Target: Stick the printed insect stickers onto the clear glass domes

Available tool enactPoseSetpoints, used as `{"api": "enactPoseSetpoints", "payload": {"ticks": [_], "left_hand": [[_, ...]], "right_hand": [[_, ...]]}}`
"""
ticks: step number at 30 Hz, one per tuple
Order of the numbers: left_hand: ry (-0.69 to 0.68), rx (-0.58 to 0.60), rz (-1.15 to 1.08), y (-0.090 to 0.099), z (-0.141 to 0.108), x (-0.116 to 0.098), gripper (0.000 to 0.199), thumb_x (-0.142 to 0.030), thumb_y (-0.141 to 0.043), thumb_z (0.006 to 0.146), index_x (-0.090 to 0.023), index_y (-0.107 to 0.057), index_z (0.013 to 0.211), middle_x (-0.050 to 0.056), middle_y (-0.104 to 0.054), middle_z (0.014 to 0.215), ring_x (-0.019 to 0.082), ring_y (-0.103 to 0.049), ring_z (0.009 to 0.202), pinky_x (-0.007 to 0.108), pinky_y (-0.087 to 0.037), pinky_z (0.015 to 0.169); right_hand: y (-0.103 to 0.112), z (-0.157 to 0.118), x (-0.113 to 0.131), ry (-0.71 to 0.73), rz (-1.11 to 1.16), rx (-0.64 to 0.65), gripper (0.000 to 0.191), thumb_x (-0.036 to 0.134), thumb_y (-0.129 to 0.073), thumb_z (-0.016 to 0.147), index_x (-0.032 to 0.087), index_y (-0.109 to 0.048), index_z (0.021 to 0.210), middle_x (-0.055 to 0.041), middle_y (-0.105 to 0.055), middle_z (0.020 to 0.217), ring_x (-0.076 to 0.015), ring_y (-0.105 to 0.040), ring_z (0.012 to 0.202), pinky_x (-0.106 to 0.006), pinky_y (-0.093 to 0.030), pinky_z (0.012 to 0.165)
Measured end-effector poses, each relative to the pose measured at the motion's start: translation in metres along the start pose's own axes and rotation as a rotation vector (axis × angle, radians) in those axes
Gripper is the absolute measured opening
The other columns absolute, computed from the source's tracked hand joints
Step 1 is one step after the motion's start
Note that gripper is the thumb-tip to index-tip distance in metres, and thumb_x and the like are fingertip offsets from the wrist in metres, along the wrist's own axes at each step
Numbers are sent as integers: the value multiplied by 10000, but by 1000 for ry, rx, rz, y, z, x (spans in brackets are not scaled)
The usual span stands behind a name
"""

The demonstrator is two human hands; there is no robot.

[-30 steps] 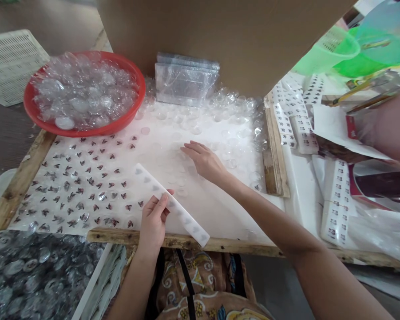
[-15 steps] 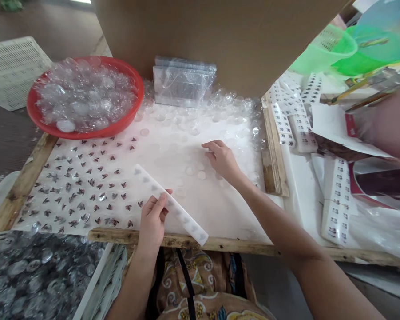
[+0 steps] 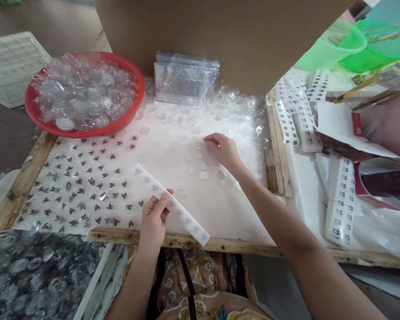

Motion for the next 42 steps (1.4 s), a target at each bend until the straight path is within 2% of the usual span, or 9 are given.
{"api": "enactPoseSetpoints", "payload": {"ticks": [4,8,12,15,21,28,34,38,42], "left_hand": [[1,3,-1,1,1,1,256,-400,-888,637,-182,-782,719,24,-712,760,100,-566,644,211,-451,574],[-5,11,-4,1,1,1,256,-398,-892,635,-181,-784,720,20,-701,739,97,-558,637,204,-446,566],[-5,14,-1,1,1,1,251,-394,-885,647,-179,-783,723,26,-710,766,101,-562,647,208,-444,570],[-4,7,2,1,0,0,250,-392,-882,647,-178,-778,720,27,-714,764,102,-564,638,217,-442,574],[5,-6,3,0,-1,0,268,-400,-885,632,-177,-780,736,26,-723,766,99,-563,621,219,-436,570],[8,14,-14,-1,0,1,256,-397,-883,647,-176,-770,708,38,-745,854,93,-557,637,212,-441,565],[17,27,-12,1,0,3,251,-400,-869,675,-183,-792,775,12,-698,726,96,-562,618,209,-442,559],[3,35,-14,1,0,2,249,-400,-882,655,-186,-788,740,8,-690,715,90,-561,619,201,-446,561],[7,34,-15,0,-1,0,269,-413,-898,631,-186,-788,725,2,-676,688,84,-559,614,189,-445,554]], "right_hand": [[0,-8,-5,89,-126,21,237,215,-603,806,213,-714,1016,-95,-703,1058,-251,-635,945,-429,-511,863],[-1,-5,-11,64,-105,49,257,174,-583,810,193,-710,1033,-105,-688,1047,-240,-641,930,-417,-519,847],[-2,5,-10,24,-108,-5,278,172,-616,786,189,-705,1049,-113,-678,1082,-251,-633,952,-438,-514,873],[-6,9,-5,83,-195,-31,300,188,-649,782,194,-711,1076,-129,-671,1125,-298,-600,1032,-498,-483,937],[-18,8,7,317,-236,203,438,50,-452,849,230,-713,1152,-91,-658,1254,-274,-582,1125,-474,-473,983],[-15,13,9,209,-221,154,250,154,-478,903,181,-726,916,-111,-687,990,-239,-626,930,-375,-501,838],[-8,16,15,22,-237,180,286,199,-634,862,168,-655,1146,-60,-680,866,-206,-625,785,-355,-493,770],[-6,4,29,173,-287,108,215,246,-670,869,172,-683,1071,-122,-649,1041,-234,-627,882,-381,-495,804],[-19,-15,40,275,-254,273,209,231,-657,886,187,-687,1089,-115,-633,1050,-259,-611,984,-376,-499,824]]}}
Point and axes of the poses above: each hand's wrist, its own z-axis towards the middle knuckle, its own y-axis out of the back of the hand, x = y × z, the point moved 2 cm from there along z, towards the middle knuckle
